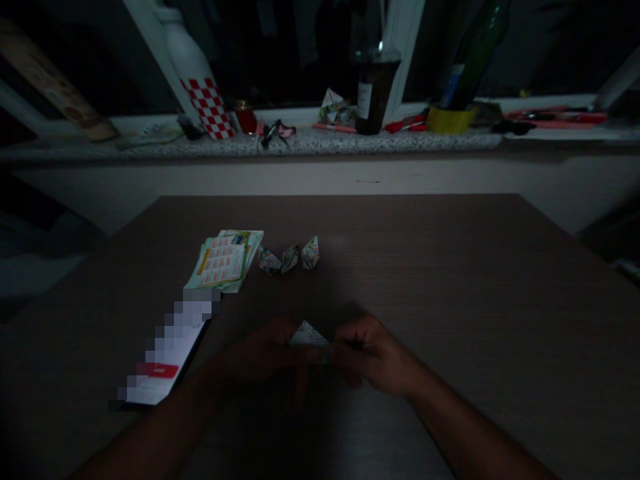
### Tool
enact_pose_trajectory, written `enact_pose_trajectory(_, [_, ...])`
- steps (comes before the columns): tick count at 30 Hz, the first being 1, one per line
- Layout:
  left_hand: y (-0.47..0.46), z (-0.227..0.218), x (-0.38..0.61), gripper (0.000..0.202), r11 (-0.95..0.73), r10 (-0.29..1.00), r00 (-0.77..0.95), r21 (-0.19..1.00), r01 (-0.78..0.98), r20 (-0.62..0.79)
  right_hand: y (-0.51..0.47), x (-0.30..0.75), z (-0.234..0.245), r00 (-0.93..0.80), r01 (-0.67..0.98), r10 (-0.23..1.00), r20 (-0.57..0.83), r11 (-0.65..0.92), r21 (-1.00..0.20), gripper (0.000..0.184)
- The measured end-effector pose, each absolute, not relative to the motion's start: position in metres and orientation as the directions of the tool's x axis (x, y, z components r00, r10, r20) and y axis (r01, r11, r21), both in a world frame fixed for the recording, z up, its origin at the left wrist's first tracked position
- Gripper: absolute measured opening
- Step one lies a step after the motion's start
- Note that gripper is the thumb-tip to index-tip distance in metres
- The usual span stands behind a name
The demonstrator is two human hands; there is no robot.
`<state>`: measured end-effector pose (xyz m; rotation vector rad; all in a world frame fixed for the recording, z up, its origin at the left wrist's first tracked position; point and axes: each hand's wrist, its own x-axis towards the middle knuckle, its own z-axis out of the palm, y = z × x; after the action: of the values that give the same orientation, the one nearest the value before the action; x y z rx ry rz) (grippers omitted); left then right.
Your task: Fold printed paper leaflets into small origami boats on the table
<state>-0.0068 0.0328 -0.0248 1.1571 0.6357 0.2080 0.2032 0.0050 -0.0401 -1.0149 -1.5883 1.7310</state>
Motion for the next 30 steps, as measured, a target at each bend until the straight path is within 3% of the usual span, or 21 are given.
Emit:
enact_pose_trajectory(3, [0.033,-0.022,-0.005,0.032,0.455,0.482,0.795,0.880,0.133,-0.369,0.003,0.200,-0.038,-0.487,0.037,0.867,-0.103,-0.097,-0.995,0.043])
enact_pose_trajectory(8, [0.032,-0.021,-0.001,0.033,0.442,0.590,0.743,0.897,0.032,-0.317,0.002,0.190,-0.033,-0.295,0.111,0.955,0.003,0.038,-0.993,0.044])
enact_pose_trajectory(16, [0.031,-0.021,0.005,0.034,0.409,0.662,0.698,0.912,-0.029,-0.274,-0.001,0.178,-0.037,0.000,0.010,0.999,0.042,0.042,-0.999,0.042])
enact_pose_trajectory(23, [0.029,-0.024,0.004,0.031,0.442,0.671,0.671,0.897,-0.021,-0.315,0.006,0.187,-0.039,-0.184,-0.009,0.983,-0.004,-0.006,-1.000,0.047])
enact_pose_trajectory(30, [0.028,-0.023,0.006,0.030,0.471,0.673,0.657,0.882,-0.026,-0.340,0.006,0.193,-0.041,-0.246,0.040,0.969,-0.004,0.006,-0.999,0.043])
